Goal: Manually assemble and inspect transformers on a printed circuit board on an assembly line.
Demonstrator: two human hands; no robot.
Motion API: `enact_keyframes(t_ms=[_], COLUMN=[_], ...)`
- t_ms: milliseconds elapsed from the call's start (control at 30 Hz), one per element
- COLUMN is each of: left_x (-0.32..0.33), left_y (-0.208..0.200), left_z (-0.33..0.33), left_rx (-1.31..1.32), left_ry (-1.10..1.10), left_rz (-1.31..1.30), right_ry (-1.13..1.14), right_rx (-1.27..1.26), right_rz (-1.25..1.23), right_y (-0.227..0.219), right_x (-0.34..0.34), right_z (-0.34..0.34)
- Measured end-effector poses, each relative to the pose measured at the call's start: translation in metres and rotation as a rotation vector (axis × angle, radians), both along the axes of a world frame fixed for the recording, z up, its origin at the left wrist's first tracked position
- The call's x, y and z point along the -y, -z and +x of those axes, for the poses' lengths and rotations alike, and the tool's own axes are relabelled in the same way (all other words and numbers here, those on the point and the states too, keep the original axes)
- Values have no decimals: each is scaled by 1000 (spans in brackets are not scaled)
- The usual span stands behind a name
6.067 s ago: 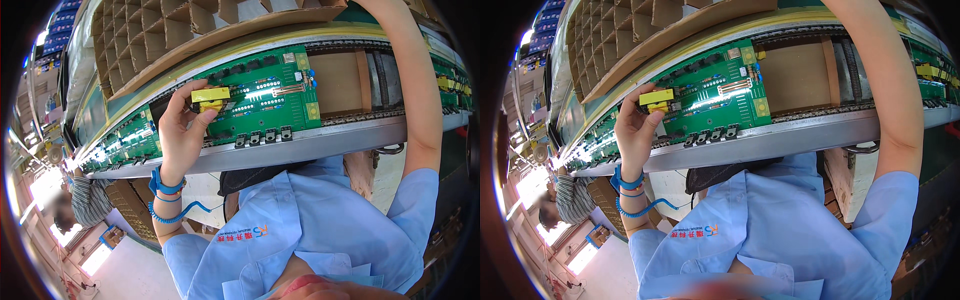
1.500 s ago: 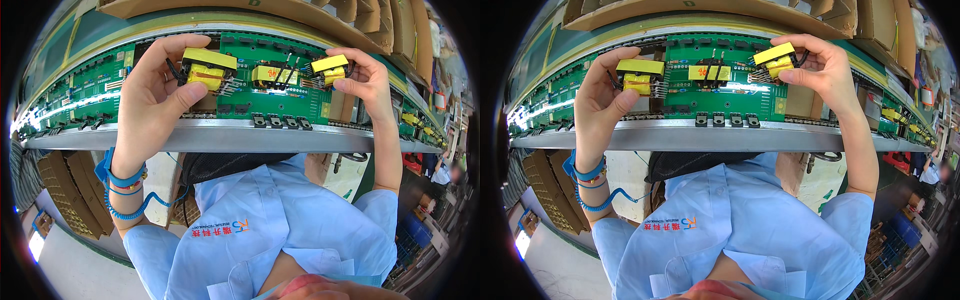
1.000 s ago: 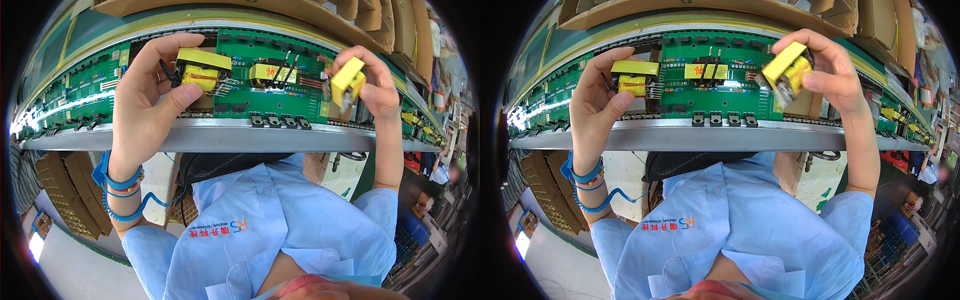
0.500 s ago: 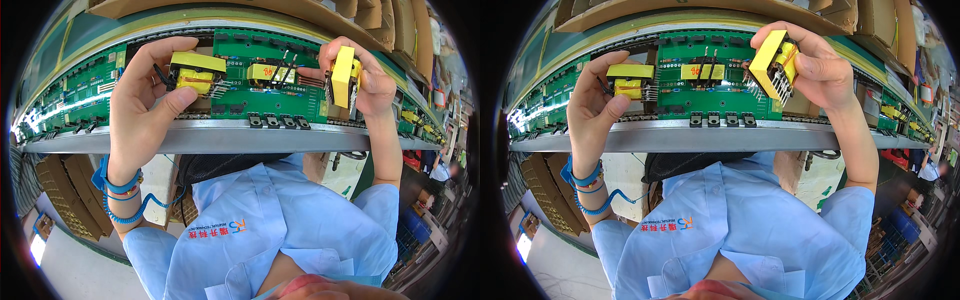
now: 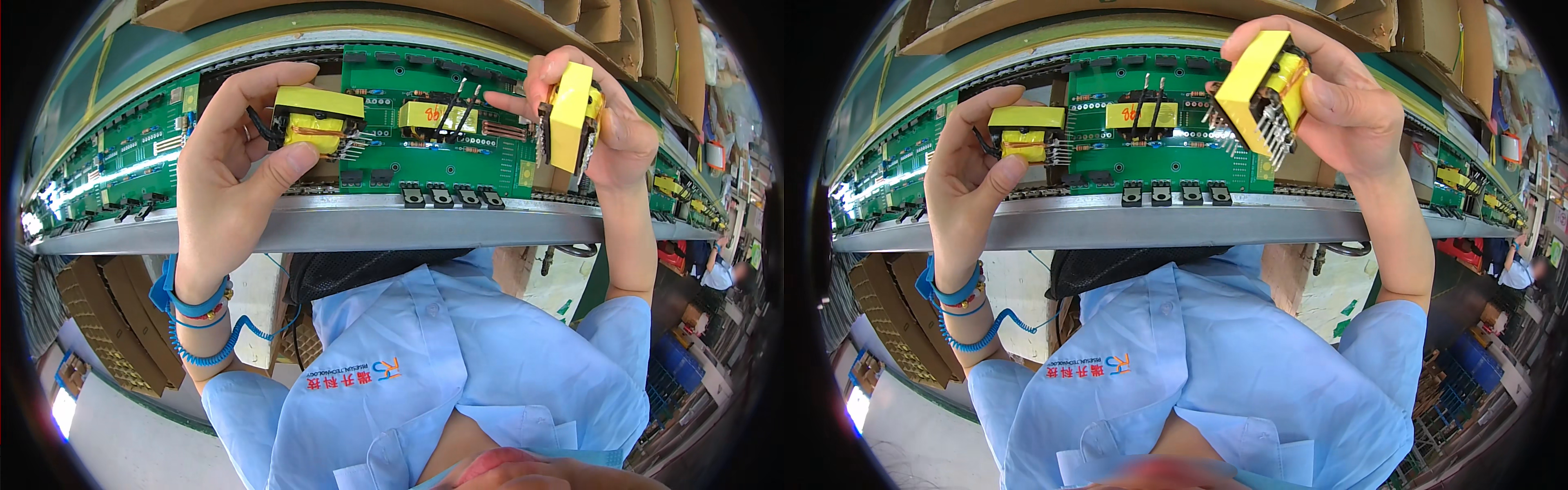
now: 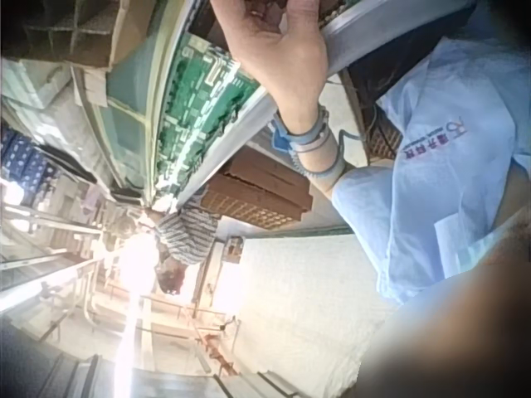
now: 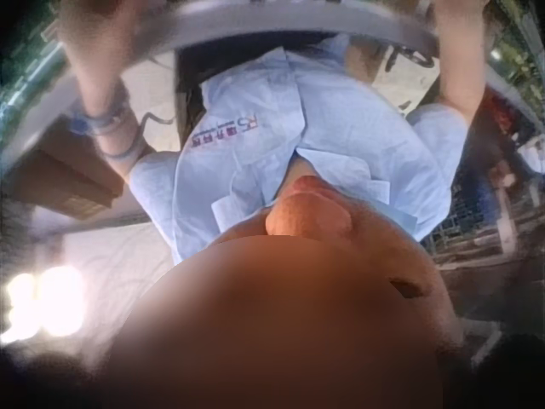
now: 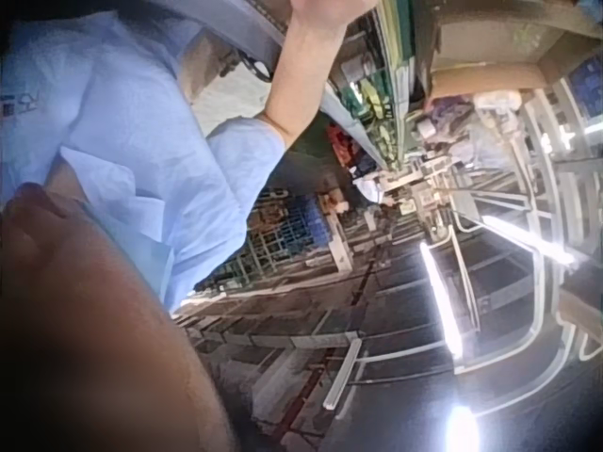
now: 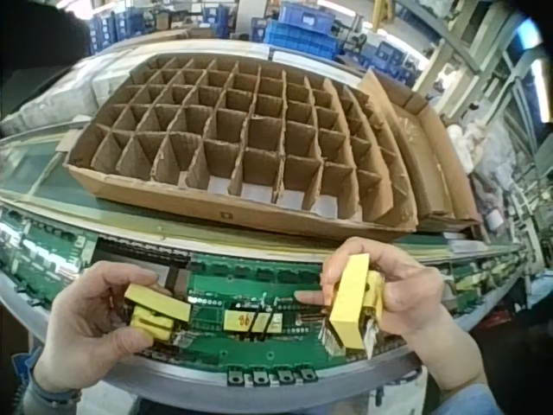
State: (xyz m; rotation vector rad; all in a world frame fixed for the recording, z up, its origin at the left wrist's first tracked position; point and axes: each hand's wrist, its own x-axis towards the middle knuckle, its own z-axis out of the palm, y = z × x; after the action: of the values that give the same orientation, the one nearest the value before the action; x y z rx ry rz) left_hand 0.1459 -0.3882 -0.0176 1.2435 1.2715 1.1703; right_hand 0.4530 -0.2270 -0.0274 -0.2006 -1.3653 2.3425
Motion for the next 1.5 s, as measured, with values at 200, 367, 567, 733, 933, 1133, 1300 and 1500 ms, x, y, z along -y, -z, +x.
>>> enact_keyframes(t_ms=[200, 367, 567, 733, 933, 1133, 1300, 1500], left_x=[1, 3, 3, 3, 2, -1, -4, 1], left_y=[0, 3, 1, 2, 0, 6, 4, -12], left_z=[2, 1, 3, 1, 3, -1, -3, 1], left_rx=[31, 22, 32, 21, 40, 52, -11, -4], left_ry=[-12, -28, -34, -21, -17, -41, -79, -77], left_rz=[-8, -20, -27, -18, -6, 19, 44, 65], right_ry=[-3, 50, 52, 88, 44, 341, 376, 292], right_rx=[108, 116, 51, 123, 10, 303, 550, 680], right_rz=[22, 49, 9, 36, -7, 220, 465, 471], right_y=[-3, -4, -3, 2, -2, -34, -36, -31], right_x=[3, 9, 13, 15, 13, 31, 28, 16], right_z=[-2, -4, -3, -1, 2, 5, 9, 4])
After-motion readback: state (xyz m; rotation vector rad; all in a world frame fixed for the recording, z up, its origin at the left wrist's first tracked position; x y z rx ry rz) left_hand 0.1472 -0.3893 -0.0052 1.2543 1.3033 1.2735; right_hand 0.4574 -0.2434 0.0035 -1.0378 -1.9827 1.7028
